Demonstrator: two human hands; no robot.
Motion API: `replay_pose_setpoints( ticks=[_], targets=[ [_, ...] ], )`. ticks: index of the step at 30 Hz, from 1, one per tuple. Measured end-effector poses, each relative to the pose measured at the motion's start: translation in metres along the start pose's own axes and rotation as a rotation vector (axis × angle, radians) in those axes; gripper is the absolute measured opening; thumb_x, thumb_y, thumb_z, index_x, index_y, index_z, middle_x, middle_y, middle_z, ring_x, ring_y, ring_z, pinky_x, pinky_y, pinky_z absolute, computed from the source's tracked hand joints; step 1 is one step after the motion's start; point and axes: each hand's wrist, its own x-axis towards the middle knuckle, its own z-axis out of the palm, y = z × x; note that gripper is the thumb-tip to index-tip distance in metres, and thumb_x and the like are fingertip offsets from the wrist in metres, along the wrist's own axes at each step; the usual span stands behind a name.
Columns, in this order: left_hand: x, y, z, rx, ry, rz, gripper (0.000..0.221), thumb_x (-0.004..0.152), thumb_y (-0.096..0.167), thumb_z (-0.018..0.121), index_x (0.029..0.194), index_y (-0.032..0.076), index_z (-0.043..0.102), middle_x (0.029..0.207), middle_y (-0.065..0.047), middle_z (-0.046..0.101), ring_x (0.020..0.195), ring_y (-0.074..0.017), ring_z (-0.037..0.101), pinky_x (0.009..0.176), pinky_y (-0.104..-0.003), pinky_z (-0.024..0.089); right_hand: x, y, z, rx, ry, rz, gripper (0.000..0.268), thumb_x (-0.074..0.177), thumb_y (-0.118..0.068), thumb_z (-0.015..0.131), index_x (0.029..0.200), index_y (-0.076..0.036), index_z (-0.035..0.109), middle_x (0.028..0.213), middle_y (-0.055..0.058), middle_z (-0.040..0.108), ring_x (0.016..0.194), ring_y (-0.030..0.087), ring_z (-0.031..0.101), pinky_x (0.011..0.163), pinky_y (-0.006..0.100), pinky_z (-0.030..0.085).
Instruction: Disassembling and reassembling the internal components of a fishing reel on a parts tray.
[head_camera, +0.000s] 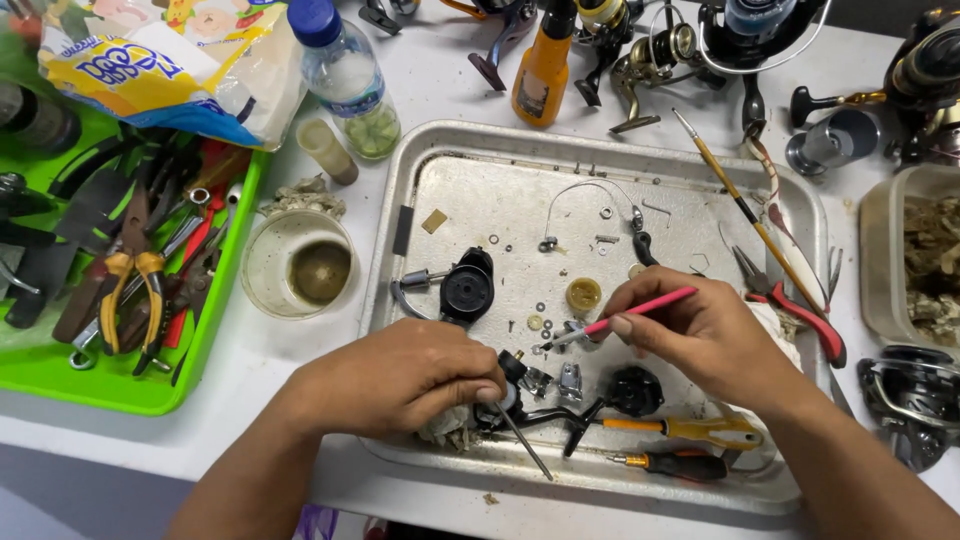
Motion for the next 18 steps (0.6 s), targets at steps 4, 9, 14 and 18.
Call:
replay_pose_setpoints(
  ticks=[4,9,14,18],
  targets=[
    [0.003,0.01,-0.008,0.011,0.054,-0.024,0.031,0.107,0.033,0.045,0.093,0.014,0.064,0.069,-0.01,0.067,0.076,-0.0342,0.07,0.072,-0.046,0.059,0.011,0.007,0.005,0.085,-0.023,-0.114,0.013,0.088,-0.007,0.073,0.095,0.003,0.074,0.05,0.012,0.066,0.042,0.014,0.056,0.043,0.026,0.05],
    [0.0,0.014,-0.01,-0.015,0.059,-0.004,0.03,0.107,0.032,0.045,0.098,0.013,0.066,0.078,-0.01,0.07,0.083,-0.0347,0.07,0.076,-0.047,0.058,0.021,0.009,0.01,0.182,-0.053,-0.023,0.015,0.087,-0.007,0.074,0.095,0.006,0.073,0.044,0.018,0.063,0.031,0.016,0.05,0.03,0.025,0.04],
    [-0.002,0.011,-0.009,-0.014,0.064,-0.005,0.028,0.106,0.03,0.047,0.099,0.012,0.068,0.081,-0.011,0.069,0.085,-0.0351,0.07,0.078,-0.046,0.058,0.024,0.01,0.011,0.21,-0.058,-0.012,0.014,0.087,-0.005,0.074,0.094,0.006,0.072,0.043,0.019,0.061,0.029,0.017,0.049,0.027,0.025,0.037],
    [-0.006,0.003,-0.007,-0.099,0.158,0.017,0.027,0.105,0.022,0.05,0.107,0.004,0.069,0.092,-0.019,0.069,0.088,-0.0437,0.068,0.078,-0.052,0.058,0.017,-0.013,0.013,0.246,-0.031,-0.107,0.014,0.091,-0.006,0.068,0.1,0.003,0.074,0.051,0.017,0.064,0.039,0.02,0.061,0.03,0.026,0.046]
  ],
)
